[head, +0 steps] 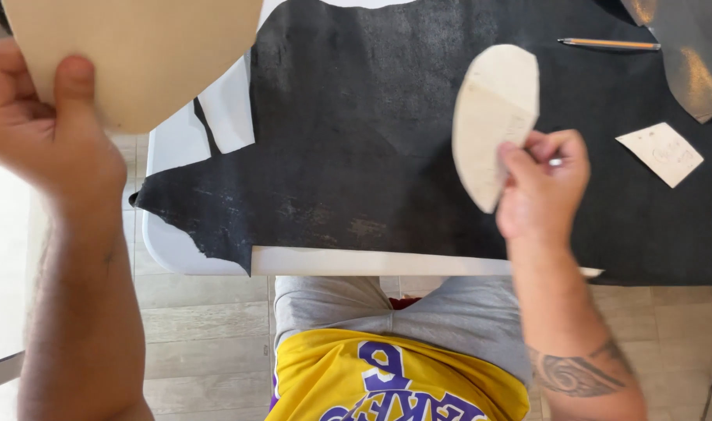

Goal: Tracing various cardboard templates onto a large piece of black leather using a silver pen to prepare for cutting.

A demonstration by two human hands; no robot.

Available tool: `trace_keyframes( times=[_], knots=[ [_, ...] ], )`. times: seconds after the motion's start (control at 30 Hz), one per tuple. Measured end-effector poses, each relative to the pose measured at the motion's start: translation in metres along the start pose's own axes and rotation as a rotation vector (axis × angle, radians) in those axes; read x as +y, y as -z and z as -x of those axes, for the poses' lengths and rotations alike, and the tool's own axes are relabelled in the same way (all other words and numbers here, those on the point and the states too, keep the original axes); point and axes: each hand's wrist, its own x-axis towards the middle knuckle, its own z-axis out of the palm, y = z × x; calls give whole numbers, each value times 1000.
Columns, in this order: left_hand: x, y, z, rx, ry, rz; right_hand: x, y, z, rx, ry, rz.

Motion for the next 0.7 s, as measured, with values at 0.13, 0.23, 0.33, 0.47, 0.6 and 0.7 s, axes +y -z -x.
trace_keyframes(
  times=[0.13,0.23,0.33,0.47,0.6,0.7],
  knots=[
    [9,-55,-31,-26,-32,43,11,-69,54,130,-83,-167],
    [10,-98,-45,27,-44,-86,-13,-77,91,-225,64,180],
    [29,-135,-49,-197,-37,-29,-23,-44,82,-290,274,293],
    [38,-198,-43,-637,-60,113,-41,10,11,-129,384,198],
    [57,-249,-55,-858,-90,63,-33,52,-61,-8,469,139],
    [61,-277,-59,-852,83,-175,-38,67,-81,107,667,325]
  ],
)
